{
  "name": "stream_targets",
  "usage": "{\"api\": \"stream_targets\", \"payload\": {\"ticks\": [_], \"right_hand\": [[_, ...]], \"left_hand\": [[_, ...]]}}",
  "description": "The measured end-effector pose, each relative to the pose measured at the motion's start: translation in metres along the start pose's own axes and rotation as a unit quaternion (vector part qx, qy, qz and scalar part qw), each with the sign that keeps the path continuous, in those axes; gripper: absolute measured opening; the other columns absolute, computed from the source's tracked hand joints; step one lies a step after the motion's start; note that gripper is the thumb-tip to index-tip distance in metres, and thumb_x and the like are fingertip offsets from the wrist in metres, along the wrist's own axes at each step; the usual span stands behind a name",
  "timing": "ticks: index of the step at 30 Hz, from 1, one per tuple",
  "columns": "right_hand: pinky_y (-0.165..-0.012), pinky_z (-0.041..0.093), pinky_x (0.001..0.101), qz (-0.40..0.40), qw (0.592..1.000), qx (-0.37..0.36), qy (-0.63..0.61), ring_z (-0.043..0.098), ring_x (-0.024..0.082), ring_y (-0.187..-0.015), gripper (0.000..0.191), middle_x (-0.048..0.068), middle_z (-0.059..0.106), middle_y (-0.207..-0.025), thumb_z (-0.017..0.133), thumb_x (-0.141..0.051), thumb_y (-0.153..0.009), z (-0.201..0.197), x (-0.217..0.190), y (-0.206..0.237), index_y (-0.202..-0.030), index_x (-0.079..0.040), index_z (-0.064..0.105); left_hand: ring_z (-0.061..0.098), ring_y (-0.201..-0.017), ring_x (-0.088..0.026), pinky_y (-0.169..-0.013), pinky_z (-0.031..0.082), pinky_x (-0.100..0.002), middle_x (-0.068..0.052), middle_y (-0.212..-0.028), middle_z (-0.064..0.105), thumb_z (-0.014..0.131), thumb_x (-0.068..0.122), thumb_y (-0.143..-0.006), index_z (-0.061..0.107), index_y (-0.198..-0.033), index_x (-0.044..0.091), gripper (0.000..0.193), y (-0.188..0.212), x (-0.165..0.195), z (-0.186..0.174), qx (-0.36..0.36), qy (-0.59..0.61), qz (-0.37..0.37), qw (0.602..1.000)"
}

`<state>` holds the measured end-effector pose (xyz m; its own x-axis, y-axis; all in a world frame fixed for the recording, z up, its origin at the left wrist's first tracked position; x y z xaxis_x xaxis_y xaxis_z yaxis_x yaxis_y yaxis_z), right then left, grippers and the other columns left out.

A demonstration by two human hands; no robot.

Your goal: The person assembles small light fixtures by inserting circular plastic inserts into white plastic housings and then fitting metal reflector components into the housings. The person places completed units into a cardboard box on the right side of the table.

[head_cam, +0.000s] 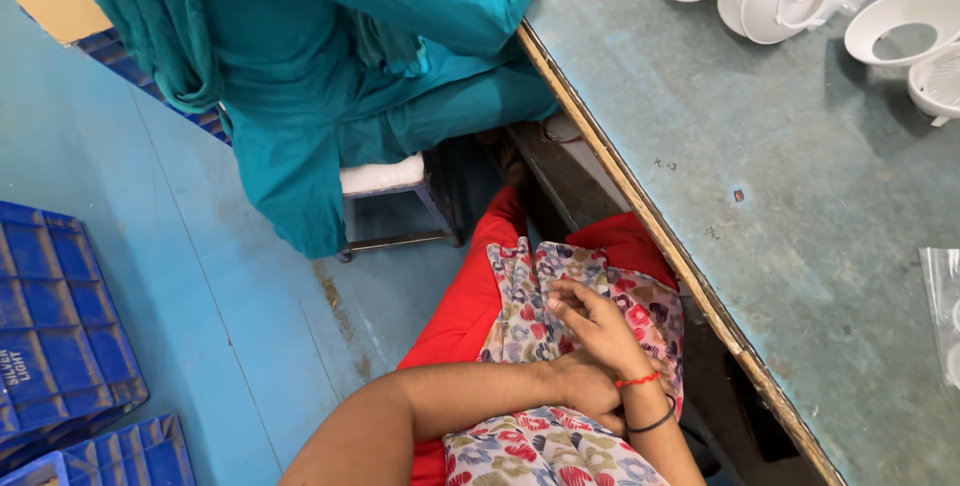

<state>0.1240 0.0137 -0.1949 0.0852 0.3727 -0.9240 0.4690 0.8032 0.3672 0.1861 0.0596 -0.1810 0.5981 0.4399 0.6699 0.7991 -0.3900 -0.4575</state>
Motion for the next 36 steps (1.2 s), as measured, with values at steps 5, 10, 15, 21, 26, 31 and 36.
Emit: {"api": "stream_targets", "payload": {"ticks": [5,10,15,21,26,31,36], "right_hand": [[-0.072,0.055,0.0275,0.025,1.0,-0.001,-0.016,0.067,0.01,-0.091,0.043,0.004,0.075,-0.11,0.07,-0.023,-0.091,-0.004,0.008,-0.002,-0.13,-0.005,0.065],[-0.074,0.056,0.026,-0.003,1.0,-0.006,0.028,0.067,0.011,-0.089,0.043,0.005,0.076,-0.11,0.071,-0.023,-0.092,-0.005,0.002,-0.002,-0.13,-0.004,0.066],[-0.08,0.057,0.029,-0.019,0.999,0.007,0.042,0.069,0.014,-0.094,0.041,0.007,0.076,-0.112,0.071,-0.021,-0.092,0.003,-0.02,0.003,-0.129,-0.003,0.066],[-0.101,0.053,0.034,-0.1,0.994,0.054,-0.004,0.069,0.02,-0.119,0.043,0.011,0.075,-0.125,0.068,-0.015,-0.091,-0.029,-0.068,0.076,-0.13,0.0,0.064],[-0.097,0.052,0.0325,-0.155,0.955,0.162,0.192,0.072,0.018,-0.111,0.035,0.008,0.075,-0.116,0.073,-0.018,-0.084,-0.117,-0.113,0.143,-0.116,-0.006,0.075],[-0.074,0.055,0.0284,-0.131,0.903,0.301,0.279,0.071,0.014,-0.08,0.025,0.005,0.079,-0.091,0.074,-0.024,-0.09,-0.224,-0.128,0.098,-0.106,-0.005,0.078],[-0.065,0.053,0.0266,-0.181,0.876,0.368,0.253,0.066,0.009,-0.07,0.021,0.007,0.075,-0.08,0.075,-0.022,-0.094,-0.274,-0.138,0.032,-0.102,-0.002,0.077]], "left_hand": [[0.057,-0.134,-0.027,-0.118,0.045,-0.036,-0.008,-0.144,0.064,0.068,0.046,-0.084,0.061,-0.14,0.012,0.065,0.002,-0.006,0.009,-0.018,0.002,0.006,1.0],[0.058,-0.132,-0.028,-0.116,0.046,-0.035,-0.013,-0.14,0.062,0.069,0.047,-0.085,0.058,-0.143,0.008,0.07,0.001,-0.01,0.012,-0.007,0.006,-0.016,1.0],[0.058,-0.133,-0.032,-0.117,0.045,-0.039,-0.013,-0.137,0.063,0.071,0.046,-0.081,0.058,-0.139,0.007,0.071,0.002,0.001,0.0,0.004,-0.002,0.007,1.0],[0.069,-0.116,-0.028,-0.103,0.053,-0.038,-0.011,-0.117,0.073,0.072,0.034,-0.091,0.07,-0.114,0.008,0.035,-0.009,0.011,-0.046,0.023,0.052,-0.069,0.996],[0.076,-0.089,-0.026,-0.084,0.059,-0.036,-0.009,-0.098,0.077,0.071,0.023,-0.097,0.076,-0.107,0.009,0.018,-0.033,0.027,-0.143,0.179,0.066,-0.134,0.972],[0.073,-0.09,-0.028,-0.083,0.059,-0.037,-0.012,-0.097,0.075,0.072,0.023,-0.094,0.075,-0.103,0.004,0.021,-0.082,0.018,-0.217,0.239,0.038,-0.136,0.961],[0.059,-0.126,-0.04,-0.106,0.048,-0.045,-0.02,-0.136,0.061,0.076,0.026,-0.091,0.061,-0.131,0.004,0.048,-0.137,-0.039,-0.27,0.31,-0.143,-0.125,0.932]]}}
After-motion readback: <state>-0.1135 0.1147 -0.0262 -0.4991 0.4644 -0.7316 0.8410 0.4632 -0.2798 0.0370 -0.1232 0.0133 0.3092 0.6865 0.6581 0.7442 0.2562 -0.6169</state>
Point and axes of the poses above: each hand's wrist, its own y-axis away from the middle knuckle, its own z-axis out of the palm, x = y × z, the point moved 7 cm from there along -y, towards the middle knuckle
